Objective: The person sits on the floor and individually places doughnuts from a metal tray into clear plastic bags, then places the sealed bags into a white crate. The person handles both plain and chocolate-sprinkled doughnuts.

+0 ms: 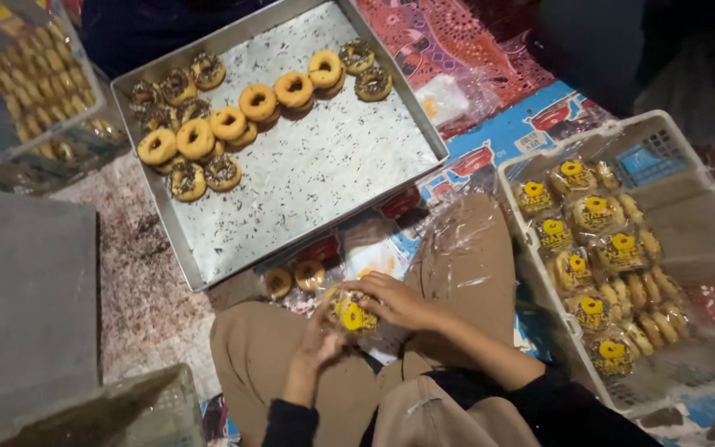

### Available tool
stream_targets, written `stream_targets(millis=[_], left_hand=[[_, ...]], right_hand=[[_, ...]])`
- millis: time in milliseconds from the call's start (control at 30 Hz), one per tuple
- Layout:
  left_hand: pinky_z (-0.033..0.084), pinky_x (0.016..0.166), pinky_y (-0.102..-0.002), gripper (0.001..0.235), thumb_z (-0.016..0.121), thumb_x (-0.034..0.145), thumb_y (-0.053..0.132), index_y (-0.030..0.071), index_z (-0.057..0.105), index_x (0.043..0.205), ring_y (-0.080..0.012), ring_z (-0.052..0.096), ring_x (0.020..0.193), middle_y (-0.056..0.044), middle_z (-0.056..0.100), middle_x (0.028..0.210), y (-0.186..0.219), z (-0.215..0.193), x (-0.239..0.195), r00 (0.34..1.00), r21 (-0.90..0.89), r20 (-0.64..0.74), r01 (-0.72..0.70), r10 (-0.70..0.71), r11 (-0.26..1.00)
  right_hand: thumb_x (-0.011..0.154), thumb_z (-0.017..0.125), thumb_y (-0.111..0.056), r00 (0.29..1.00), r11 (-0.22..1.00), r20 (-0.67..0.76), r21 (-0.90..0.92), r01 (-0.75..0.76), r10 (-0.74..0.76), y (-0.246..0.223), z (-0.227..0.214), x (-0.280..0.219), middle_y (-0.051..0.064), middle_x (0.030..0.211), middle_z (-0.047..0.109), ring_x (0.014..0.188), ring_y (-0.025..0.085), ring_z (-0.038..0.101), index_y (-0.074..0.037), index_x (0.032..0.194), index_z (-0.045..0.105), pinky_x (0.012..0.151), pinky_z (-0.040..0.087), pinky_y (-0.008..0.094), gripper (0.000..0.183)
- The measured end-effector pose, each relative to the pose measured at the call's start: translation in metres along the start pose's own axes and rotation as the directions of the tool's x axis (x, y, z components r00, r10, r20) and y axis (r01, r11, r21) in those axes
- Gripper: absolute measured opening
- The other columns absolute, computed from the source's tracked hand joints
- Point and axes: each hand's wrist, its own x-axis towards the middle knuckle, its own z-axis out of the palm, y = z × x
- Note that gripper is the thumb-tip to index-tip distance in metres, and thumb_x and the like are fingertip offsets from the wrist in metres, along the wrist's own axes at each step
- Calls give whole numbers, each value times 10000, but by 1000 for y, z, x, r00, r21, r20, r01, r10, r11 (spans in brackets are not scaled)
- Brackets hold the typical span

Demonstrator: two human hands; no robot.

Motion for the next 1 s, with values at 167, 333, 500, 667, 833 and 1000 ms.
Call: stream_targets(millis=[167,333,500,667,833,1000], left_hand=[[506,1070,-487,555,642,950,360,108,494,1422,-297,616,1232,-127,633,1338,-38,19,7,999,-131,21,44,-42,990],[503,1068,-487,631,623,953,458,94,488,1451,-316,618,1255,-139,622,1374,-69,61,25,969,-117,-23,241,-245,963],[473,1128,-456,710,608,959,451,77,405,1527,-290,605,1321,-118,597,1455,-89,105,29,930,152,197,283,-309,947],[471,1104,-457,695,735,908,399,28,489,1443,-335,603,1278,-184,622,1387,-39,83,31,953,734,298,-271,63,623],[440,1025,-539,846,928,602,401,0,595,1267,-450,581,1146,-238,648,1195,57,19,23,737,737,300,224,605,-638],[486,1052,-496,773,938,640,407,72,618,1260,-374,630,1218,-198,688,1264,93,-20,37,808,553,-369,588,459,-590]], right_hand=[[972,618,-324,956,915,-159,-363,177,-248,-37,-12,-19,156,1284,594,1237,350,545,-131,1418,562,1062,426,478,489],[700,788,-533,901,905,-269,-355,236,-341,-37,-30,-67,216,1299,538,1222,395,507,7,1447,468,1001,394,527,976],[691,880,-429,926,936,-367,-289,-203,87,-2,-60,-129,145,1171,590,1141,350,551,-142,1396,595,973,431,497,813],[629,894,-426,316,723,-900,0,-690,302,67,-140,-256,240,1311,570,1248,436,530,-13,1359,563,1054,425,511,902],[636,947,-446,257,348,-955,-193,-918,148,153,-152,-363,288,1328,554,1189,462,516,34,1282,549,1049,431,514,898],[584,908,-389,228,552,-909,3,-834,350,224,-144,-354,316,1260,561,1175,468,533,52,1310,522,1028,441,511,933]])
